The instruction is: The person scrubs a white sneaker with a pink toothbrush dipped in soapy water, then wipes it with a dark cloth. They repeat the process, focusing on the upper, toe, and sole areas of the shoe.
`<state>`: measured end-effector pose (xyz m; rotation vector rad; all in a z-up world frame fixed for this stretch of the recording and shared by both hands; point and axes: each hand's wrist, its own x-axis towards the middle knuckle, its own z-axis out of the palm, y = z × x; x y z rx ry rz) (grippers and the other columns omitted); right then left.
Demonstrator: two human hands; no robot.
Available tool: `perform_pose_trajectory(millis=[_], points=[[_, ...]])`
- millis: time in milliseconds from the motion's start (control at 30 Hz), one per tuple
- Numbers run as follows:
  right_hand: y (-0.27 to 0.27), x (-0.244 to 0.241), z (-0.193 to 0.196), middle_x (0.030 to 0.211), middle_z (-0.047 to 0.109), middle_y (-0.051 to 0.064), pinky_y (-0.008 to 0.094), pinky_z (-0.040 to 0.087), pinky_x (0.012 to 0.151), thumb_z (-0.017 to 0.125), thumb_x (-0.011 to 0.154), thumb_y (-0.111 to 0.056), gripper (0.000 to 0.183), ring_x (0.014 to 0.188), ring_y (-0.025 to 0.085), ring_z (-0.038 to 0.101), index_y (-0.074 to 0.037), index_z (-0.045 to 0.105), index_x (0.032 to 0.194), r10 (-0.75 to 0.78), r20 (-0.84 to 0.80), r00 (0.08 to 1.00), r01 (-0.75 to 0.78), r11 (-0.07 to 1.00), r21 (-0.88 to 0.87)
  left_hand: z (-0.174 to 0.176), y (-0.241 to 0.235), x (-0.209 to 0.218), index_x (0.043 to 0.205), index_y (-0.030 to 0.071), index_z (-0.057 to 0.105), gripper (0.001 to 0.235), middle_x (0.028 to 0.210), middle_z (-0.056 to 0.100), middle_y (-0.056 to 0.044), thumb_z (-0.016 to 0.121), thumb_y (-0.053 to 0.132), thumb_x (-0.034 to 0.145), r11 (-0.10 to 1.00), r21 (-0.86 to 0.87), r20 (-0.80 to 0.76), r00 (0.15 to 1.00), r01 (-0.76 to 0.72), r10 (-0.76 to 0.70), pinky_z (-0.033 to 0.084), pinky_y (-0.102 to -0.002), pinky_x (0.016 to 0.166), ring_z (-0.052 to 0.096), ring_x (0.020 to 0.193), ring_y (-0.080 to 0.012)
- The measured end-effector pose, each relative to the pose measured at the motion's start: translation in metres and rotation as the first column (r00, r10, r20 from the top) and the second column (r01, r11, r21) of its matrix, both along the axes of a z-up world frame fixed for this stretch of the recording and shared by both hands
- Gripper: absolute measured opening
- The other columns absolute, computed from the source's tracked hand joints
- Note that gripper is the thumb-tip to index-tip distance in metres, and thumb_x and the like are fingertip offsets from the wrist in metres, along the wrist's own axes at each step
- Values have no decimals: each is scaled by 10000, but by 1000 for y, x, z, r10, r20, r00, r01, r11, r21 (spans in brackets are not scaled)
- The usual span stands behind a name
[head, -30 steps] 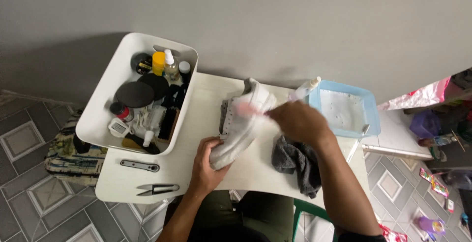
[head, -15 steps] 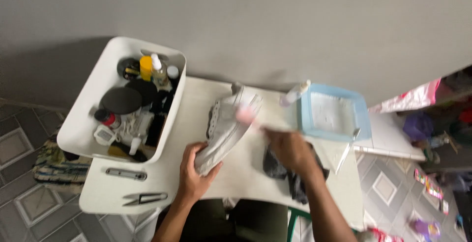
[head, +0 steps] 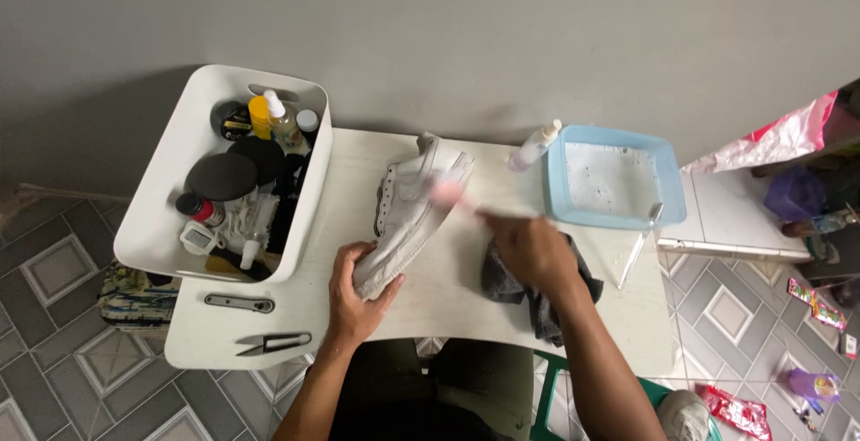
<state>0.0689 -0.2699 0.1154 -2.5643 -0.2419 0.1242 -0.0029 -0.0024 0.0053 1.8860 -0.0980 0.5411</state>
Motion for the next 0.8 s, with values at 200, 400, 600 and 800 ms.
perform_pose_trajectory(millis=[200, 400, 600, 800], points=[[27, -37, 27, 787, 773, 143, 461, 556, 517, 630, 909, -257, 243, 637, 357, 749, -183, 807, 1058, 73, 2, 997, -73, 995, -67, 1, -1, 3, 1180, 26, 587, 588, 1098, 641, -168, 928, 182, 727, 1000, 9, 14, 1000, -20, 20, 520, -527, 955, 675, 1070, -419], [13, -26, -3, 877, 783, 144, 519, 596, 704, 592, 962, -292, 323, 770, 384, 749, -277, 754, 1241, -164, -46, 985, 162, 986, -38, 2, -1, -4, 1187, 40, 591, 618, 1100, 648, -169, 947, 197, 707, 999, -27, -30, 999, -26, 25, 507, -538, 954, 669, 1071, -421], [32, -64, 10, 808, 760, 226, 472, 568, 545, 592, 956, -199, 278, 627, 380, 742, -127, 804, 1121, 99, 54, 994, -108, 975, 192, -1, -1, -5, 1192, 58, 585, 624, 1102, 653, -168, 950, 209, 710, 999, -28, -27, 999, -41, 40, 497, -542, 959, 663, 1092, -422], [21, -55, -23, 756, 736, 225, 571, 529, 594, 570, 974, -276, 306, 700, 460, 717, -238, 764, 1208, -84, 111, 990, 76, 994, 78, 4, -5, -12, 1198, 53, 593, 630, 1098, 658, -192, 950, 207, 703, 998, -31, -13, 999, -46, 45, 489, -555, 965, 653, 1094, -443]])
